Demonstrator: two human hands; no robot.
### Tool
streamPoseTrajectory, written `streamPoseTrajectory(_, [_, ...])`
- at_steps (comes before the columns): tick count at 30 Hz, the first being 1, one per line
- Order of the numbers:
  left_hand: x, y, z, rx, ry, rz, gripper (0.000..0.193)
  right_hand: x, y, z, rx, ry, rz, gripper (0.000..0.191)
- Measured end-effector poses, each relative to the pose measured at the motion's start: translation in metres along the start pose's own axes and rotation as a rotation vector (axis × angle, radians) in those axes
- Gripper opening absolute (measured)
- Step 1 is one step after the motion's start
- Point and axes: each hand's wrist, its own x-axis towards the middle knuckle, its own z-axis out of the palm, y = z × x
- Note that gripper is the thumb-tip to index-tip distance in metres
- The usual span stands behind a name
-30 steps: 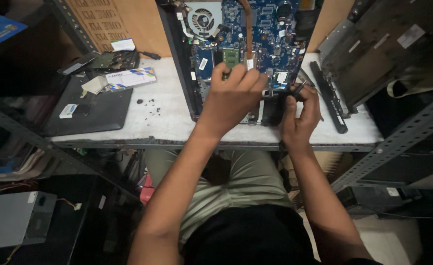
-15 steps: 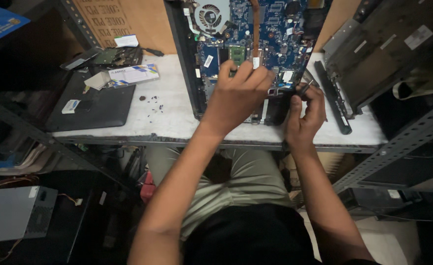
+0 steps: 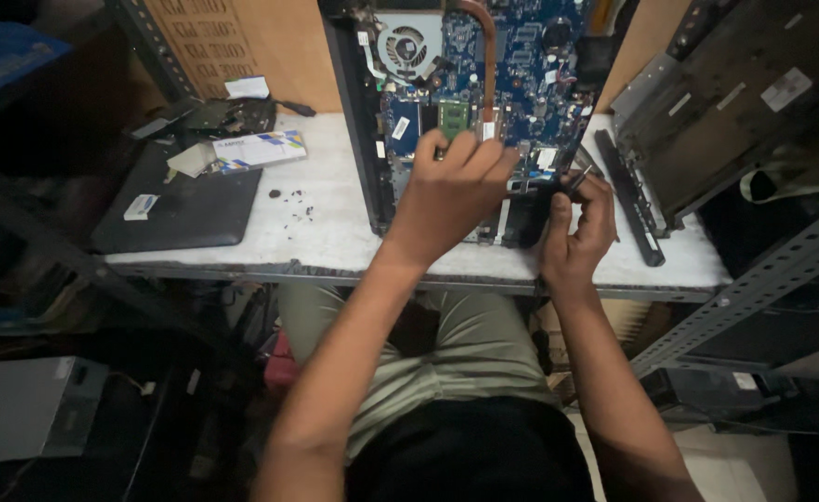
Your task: The person reassembles a laptop by connecting internal cables, placing the bottom cover, and securing it with screws. They then open the laptop to check the keyboard and screen.
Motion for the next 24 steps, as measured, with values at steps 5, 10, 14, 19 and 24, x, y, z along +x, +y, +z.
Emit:
streamPoseTrajectory(5, [-0.016,0.000,0.005,-0.094,0.101,-0.063,0.027,0.001,-0.004,0.001,-0.016,-0.007,0.038,0.019])
streamPoseTrajectory(10, [-0.044,-0.001,0.015,-0.189,0.169,-0.101,0.023,-0.004,-0.003,0.012,-0.181,0.048,-0.099,0.014])
streamPoseTrajectory(14, [-0.068,0.010,0.030,-0.667,0.131,-0.350,0.034,-0.004,0.001,0.027,-0.278,-0.051,-0.302,0.014])
streamPoseTrajectory(19, [-0.092,0.012,0.041,-0.863,0.241,-0.547,0.029,-0.002,-0.009,0.049,-0.232,-0.199,-0.517,0.030])
streamPoseTrajectory(24, [-0.098,0.014,0.043,-1.127,0.297,-0.745,0.019,-0.002,-0.017,0.058,-0.186,-0.251,-0.497,0.028])
